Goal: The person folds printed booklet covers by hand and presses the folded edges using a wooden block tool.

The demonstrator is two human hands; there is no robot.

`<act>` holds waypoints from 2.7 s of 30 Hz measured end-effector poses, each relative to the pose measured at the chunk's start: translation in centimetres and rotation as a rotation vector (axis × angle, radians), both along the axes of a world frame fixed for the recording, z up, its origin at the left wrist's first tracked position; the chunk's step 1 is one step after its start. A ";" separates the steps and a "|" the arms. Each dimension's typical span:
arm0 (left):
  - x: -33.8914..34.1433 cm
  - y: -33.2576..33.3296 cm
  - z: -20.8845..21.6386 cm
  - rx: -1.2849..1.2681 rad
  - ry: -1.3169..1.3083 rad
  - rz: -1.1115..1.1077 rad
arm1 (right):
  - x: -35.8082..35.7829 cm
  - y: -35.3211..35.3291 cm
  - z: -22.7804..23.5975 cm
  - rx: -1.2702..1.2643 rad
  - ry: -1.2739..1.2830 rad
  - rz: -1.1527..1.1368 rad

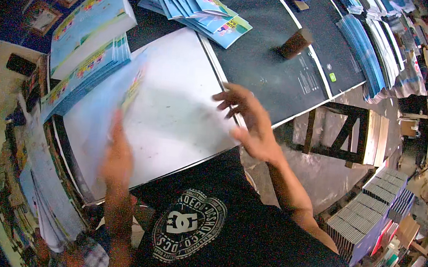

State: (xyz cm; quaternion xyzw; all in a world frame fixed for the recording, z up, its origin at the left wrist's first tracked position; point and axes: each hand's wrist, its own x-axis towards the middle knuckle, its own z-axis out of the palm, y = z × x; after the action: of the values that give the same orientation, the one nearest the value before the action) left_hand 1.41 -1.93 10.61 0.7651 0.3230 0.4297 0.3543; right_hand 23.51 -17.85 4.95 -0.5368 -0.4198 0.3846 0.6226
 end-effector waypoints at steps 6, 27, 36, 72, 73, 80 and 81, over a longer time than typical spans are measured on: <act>1.1 -3.9 -6.7 0.469 0.500 -0.213 | -3.7 -0.3 -0.2 -0.182 0.248 -0.008; -3.0 1.2 -9.0 -0.868 0.004 -0.048 | -6.6 -0.5 2.5 -0.614 -0.160 0.924; -0.5 4.3 -9.3 -0.641 0.198 -0.067 | -3.7 5.6 2.3 -0.272 -0.913 -0.002; 2.0 4.7 -6.5 -0.390 0.486 -0.003 | -2.8 7.0 -2.9 -0.258 -0.959 0.135; 2.0 4.5 -6.5 -0.313 0.510 0.028 | -2.7 7.1 -2.9 -0.232 -0.892 0.142; 1.4 6.1 -9.9 -0.488 0.388 0.057 | -4.0 8.7 -2.2 -0.353 -0.977 0.072; 1.3 6.4 -9.7 -0.521 0.270 0.042 | -4.2 9.0 -2.4 -0.350 -0.975 0.077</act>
State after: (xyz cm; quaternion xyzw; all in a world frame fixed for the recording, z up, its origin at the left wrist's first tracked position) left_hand 2.73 4.47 0.88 0.6917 0.4826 0.2337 0.4838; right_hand 19.27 -8.89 2.56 -0.7340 -0.6098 0.1770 0.2410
